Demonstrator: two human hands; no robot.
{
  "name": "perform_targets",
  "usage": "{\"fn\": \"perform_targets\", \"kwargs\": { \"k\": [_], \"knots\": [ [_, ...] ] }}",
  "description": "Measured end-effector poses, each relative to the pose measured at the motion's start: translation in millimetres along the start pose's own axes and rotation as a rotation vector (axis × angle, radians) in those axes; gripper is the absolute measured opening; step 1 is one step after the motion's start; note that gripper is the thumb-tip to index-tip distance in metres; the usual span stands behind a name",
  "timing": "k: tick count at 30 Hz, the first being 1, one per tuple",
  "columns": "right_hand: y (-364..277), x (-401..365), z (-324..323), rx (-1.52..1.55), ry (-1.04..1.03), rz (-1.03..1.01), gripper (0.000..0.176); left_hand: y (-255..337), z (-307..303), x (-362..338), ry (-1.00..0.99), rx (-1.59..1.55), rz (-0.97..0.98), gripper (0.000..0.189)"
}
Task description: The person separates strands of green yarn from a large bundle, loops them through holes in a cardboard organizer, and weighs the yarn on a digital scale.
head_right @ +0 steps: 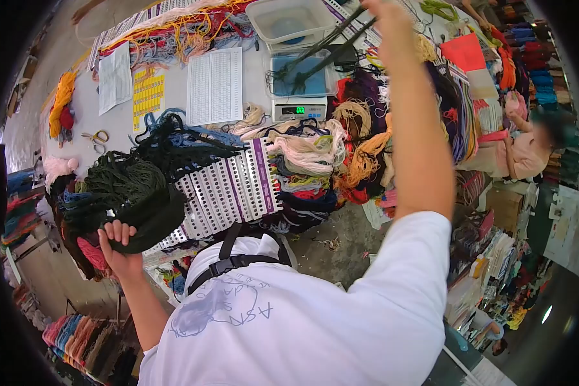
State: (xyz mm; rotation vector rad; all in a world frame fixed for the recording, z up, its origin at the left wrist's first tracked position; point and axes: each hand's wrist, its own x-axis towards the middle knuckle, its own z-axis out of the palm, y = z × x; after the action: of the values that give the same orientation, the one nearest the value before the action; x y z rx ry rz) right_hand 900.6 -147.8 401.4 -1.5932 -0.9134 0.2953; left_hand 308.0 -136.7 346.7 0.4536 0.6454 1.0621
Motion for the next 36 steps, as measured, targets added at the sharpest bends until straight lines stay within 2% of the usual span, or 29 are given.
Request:
{"fn": "perform_targets", "kwargs": {
  "k": [1, 3, 4, 5, 6, 7, 10, 12, 13, 21, 23, 25, 36],
  "knots": [
    [41.3, -4.1, 19.4, -0.261, 0.099, 0.248, 0.022, -4.8, -2.2, -0.2, 0.009, 0.013, -0.005, 0.028],
    [123.8, -28.7, 41.8, -0.338, -0.032, 0.513, 0.021, -8.7, 4.3, -1.1, 0.031, 0.024, -0.015, 0.028],
    [158.8, -50.3, 51.7, -0.072, -0.023, 0.592, 0.014, -10.3, 7.2, -0.6, 0.05, 0.027, -0.025, 0.028],
    [197.3, -68.5, 58.5, 0.029, 0.056, 0.866, 0.012, -10.4, 8.2, -0.2, 0.048, 0.027, -0.032, 0.026],
    [251.0, -91.0, 58.6, 0.344, 0.202, 1.009, 0.012, -10.1, 9.7, 0.3, 0.049, 0.036, -0.038, 0.026],
    [275.1, -112.3, 57.8, 0.4, 0.263, 1.142, 0.015, -9.8, 11.6, 1.7, 0.104, 0.086, -0.048, 0.025],
    [292.5, -160.2, 50.4, 0.617, 0.363, 1.309, 0.024, -11.3, 12.6, 5.7, 0.172, 0.218, -0.082, 0.021],
    [296.5, -178.9, 40.7, 0.659, 0.438, 1.312, 0.025, -16.0, 14.7, 8.8, 0.292, 0.314, -0.123, 0.019],
    [300.4, -185.6, 36.1, 0.645, 0.448, 1.305, 0.023, -18.7, 15.0, 11.3, 0.291, 0.321, -0.133, 0.019],
    [304.3, -193.7, 24.7, 0.582, 0.338, 1.152, 0.018, -32.9, 28.4, 23.1, 0.215, 0.251, -0.14, 0.018],
    [307.2, -190.3, 30.4, 0.587, 0.38, 1.153, 0.018, -31.3, 26.9, 23.1, 0.165, 0.242, -0.162, 0.022],
    [308.2, -184.7, 35.6, 0.589, 0.409, 1.164, 0.016, -33.9, 32.6, 21.9, 0.021, 0.246, -0.189, 0.024],
    [305.1, -165.4, 47.8, 0.536, 0.435, 1.225, 0.019, -39.7, 25.7, 15.1, 0.073, 0.232, -0.119, 0.025]
  ]
}}
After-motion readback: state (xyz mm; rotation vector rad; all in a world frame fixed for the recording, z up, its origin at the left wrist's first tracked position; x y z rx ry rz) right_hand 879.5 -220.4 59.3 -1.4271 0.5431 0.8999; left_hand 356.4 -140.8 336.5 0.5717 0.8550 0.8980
